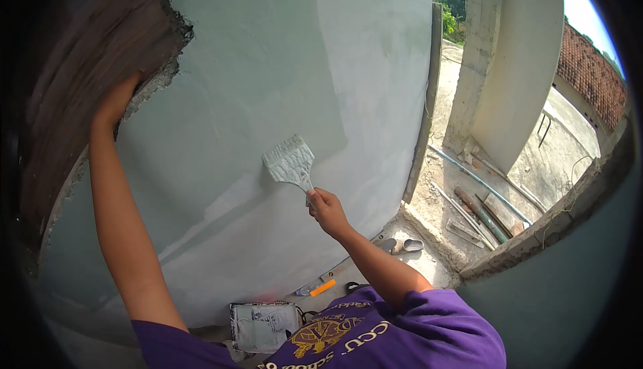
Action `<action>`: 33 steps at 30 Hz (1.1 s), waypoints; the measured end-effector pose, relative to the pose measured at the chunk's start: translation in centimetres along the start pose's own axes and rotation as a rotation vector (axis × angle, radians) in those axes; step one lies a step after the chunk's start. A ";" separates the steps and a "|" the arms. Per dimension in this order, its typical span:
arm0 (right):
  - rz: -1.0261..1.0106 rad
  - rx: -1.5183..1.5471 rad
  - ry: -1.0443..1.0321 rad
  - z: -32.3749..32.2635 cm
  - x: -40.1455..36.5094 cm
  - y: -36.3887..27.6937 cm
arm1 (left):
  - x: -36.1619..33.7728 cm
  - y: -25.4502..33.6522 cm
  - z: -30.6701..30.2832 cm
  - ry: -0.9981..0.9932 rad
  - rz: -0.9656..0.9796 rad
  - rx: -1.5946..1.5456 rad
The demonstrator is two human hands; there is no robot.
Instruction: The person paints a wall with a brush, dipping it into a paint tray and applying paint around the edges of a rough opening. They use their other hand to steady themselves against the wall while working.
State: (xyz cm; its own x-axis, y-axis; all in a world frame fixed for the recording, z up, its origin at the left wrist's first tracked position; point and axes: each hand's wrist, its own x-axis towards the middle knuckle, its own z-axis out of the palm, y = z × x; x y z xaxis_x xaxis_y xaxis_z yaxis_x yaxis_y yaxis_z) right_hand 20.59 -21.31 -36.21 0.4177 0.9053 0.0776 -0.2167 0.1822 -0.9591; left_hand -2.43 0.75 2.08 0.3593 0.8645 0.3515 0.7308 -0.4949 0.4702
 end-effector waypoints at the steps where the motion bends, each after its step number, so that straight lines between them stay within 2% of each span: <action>1: 0.015 -0.007 0.012 -0.4 -1.1 1.0 | 0.3 -0.1 0.0 -0.014 -0.014 -0.003; 3: 0.037 -0.020 0.033 -0.7 -2.5 2.0 | 0.2 0.1 -0.2 -0.014 -0.021 -0.003; 7: -0.069 -0.008 -0.032 -0.1 -3.5 0.4 | -0.1 0.5 -0.1 -0.015 -0.026 -0.007; 9: -0.187 0.001 -0.069 1.1 -1.8 -1.9 | -0.4 0.6 0.0 -0.021 -0.038 -0.011; 12: -0.278 0.017 -0.063 3.0 0.4 -6.8 | -0.9 1.0 0.0 -0.003 -0.033 -0.008; 15: -0.319 -0.057 -0.039 3.3 2.5 -8.8 | -0.6 0.6 0.0 -0.003 -0.017 -0.001; 19: -0.217 -0.006 -0.018 1.7 3.2 -5.2 | 0.1 0.2 0.1 -0.012 0.004 0.006; 25: -0.006 -0.072 0.023 -2.4 -1.6 3.8 | 0.3 -0.1 -0.1 -0.039 0.005 0.019; 26: 0.024 -0.090 0.030 -2.5 -2.1 3.8 | 0.3 -0.1 0.0 -0.029 0.004 0.019; 29: -0.080 -0.076 -0.025 -2.2 -2.6 2.9 | 0.4 0.0 0.1 -0.015 -0.002 0.008; 33: -0.222 -0.043 -0.077 0.5 -0.4 -2.2 | -0.5 0.7 0.1 -0.026 -0.049 -0.028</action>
State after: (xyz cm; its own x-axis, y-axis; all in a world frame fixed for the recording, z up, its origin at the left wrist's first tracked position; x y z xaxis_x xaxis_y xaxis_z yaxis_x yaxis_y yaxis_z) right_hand 20.44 -21.91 -33.96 0.3816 0.8720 0.3065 -0.0891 0.3648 -0.9268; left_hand -2.03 -0.05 2.21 0.3387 0.8896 0.3063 0.7313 -0.4538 0.5093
